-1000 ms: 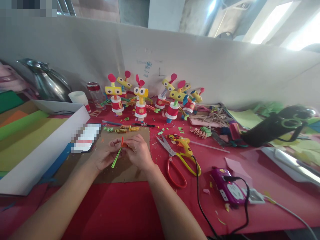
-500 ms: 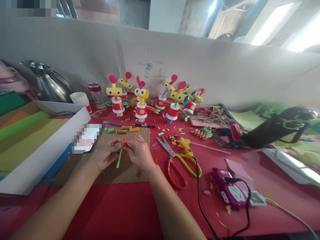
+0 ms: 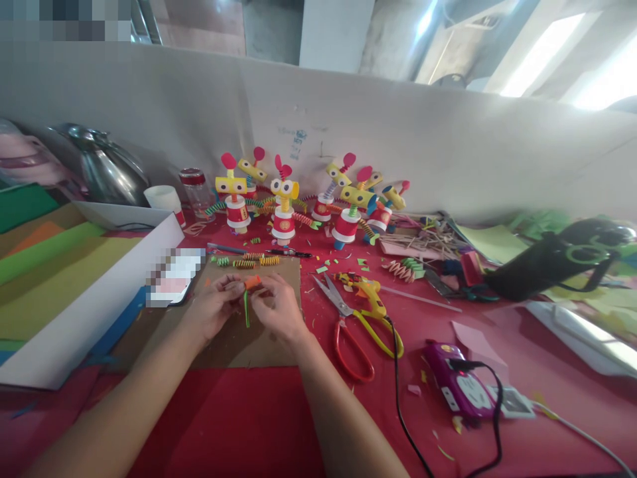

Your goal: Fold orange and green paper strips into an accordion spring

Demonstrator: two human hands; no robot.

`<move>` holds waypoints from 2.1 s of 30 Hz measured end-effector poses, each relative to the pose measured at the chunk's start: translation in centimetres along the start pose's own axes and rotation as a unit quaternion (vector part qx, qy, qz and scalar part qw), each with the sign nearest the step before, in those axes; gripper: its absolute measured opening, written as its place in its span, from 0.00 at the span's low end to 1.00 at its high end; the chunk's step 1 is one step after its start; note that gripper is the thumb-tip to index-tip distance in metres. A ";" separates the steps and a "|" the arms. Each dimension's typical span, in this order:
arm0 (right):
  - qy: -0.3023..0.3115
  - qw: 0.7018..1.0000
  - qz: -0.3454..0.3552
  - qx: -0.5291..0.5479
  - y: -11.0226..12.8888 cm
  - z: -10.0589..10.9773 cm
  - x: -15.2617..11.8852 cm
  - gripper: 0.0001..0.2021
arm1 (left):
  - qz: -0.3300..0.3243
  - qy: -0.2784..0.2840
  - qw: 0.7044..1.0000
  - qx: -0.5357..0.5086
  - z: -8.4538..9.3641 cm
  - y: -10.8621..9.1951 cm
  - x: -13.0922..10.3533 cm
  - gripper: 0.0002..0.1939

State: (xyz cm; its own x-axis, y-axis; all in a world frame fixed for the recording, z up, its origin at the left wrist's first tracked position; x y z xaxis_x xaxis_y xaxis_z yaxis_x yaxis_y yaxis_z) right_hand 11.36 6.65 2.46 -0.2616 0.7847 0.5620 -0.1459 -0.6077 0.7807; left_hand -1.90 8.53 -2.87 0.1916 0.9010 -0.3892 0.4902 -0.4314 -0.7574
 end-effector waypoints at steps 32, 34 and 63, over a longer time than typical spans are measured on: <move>-0.165 0.942 -0.174 0.233 -3.2 0.2 -0.7 0.06 | -0.021 -0.002 0.995 0.100 -1.3 -0.7 -1.1 0.17; -0.165 0.940 -0.177 0.242 -3.2 0.2 -0.7 0.06 | -0.032 0.004 0.993 0.117 -1.3 -0.7 -1.1 0.17; -0.224 0.906 -0.198 0.300 -3.6 0.1 -1.0 0.10 | -0.194 -0.004 0.947 0.256 -2.6 -2.3 -2.4 0.11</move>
State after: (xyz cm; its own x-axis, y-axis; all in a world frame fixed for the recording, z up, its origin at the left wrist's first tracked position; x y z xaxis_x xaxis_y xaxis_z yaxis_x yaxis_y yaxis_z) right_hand 12.25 8.13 -0.90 0.1314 0.9792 0.1546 0.4356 -0.1971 0.8783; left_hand -1.29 7.50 1.18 0.0740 0.9968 -0.0314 0.0453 -0.0348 -0.9984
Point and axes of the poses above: each hand's wrist, its own x-axis towards the middle knuckle, its own z-axis out of the back of the hand, y = z × x, the point moved 7 cm from there along x, towards the middle knuckle, and after that the axes turned 11 degrees about z, right-handed, at the moved point
